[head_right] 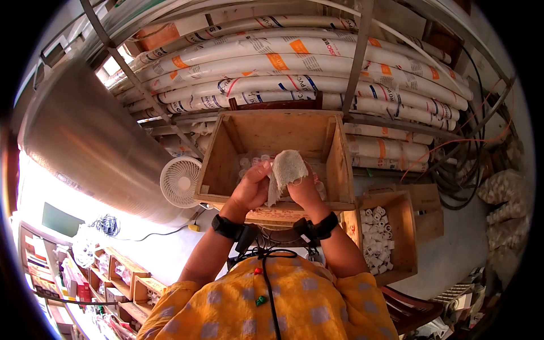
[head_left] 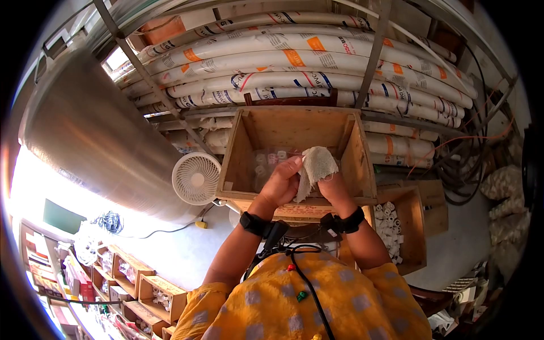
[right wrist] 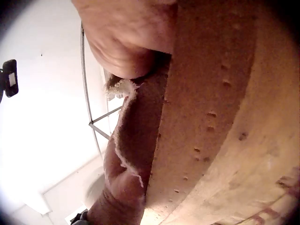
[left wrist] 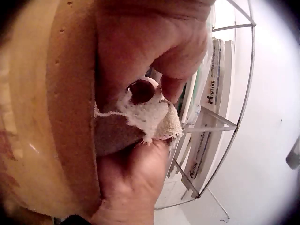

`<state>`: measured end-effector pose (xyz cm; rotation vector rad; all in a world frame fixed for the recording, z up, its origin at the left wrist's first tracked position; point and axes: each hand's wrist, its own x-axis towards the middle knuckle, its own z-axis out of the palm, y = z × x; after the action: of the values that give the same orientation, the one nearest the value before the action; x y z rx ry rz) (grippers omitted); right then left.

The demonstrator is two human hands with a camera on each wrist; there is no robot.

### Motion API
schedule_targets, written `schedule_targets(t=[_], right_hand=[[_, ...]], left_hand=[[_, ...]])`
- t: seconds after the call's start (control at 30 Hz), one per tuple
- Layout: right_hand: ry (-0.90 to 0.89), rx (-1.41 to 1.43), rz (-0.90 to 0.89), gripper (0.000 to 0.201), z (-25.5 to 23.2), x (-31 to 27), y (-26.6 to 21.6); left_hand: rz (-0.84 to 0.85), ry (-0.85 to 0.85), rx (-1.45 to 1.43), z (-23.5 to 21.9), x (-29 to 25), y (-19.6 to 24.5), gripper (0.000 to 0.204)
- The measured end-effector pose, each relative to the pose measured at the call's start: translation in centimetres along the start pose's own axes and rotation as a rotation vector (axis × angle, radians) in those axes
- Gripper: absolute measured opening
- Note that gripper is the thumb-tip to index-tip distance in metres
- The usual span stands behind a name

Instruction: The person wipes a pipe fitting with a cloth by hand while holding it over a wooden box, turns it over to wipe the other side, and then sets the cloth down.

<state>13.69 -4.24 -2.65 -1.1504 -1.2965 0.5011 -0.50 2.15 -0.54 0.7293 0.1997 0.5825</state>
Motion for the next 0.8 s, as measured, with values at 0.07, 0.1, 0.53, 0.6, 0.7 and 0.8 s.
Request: schedule_targets(t=[0.07,0.1,0.53,0.6,0.7,0.8], right_hand=[[-0.027,-0.082,-0.015,0.027,-0.3,-0.4,0.9],[-0.010,-0.193,-0.063,0.026,-0.2,-0.4,1.2],[0.010,0.025,0.030,0.040,0.2,-0.4,-0.2],[0.023,0.019,-0.016,0.037,0.3,-0.2,-0.4],[-0.008,0.019,0.011,0.031,0.1,-0.2,-0.8],[0.001,-0.068,-0.003,0.024,-0.1,-0.4,-0.4]], left_hand=[[-0.016,-0.003,0.067,-0.3,0.1,-0.1,0.034],[-0.048,0.004,0.075,-0.4,0.1,-0.1,0.034],[-0.008,0.069,-0.099,0.6,-0.1,0.2,0.030],[-0.001,0.082,-0.088,0.2,-0.1,-0.1,0.030],[-0.018,0.042,-0.028,-0.1,0.0,0.0,0.029],[-0.029,0.002,0.019,0.0,-0.1,0.2,0.028]])
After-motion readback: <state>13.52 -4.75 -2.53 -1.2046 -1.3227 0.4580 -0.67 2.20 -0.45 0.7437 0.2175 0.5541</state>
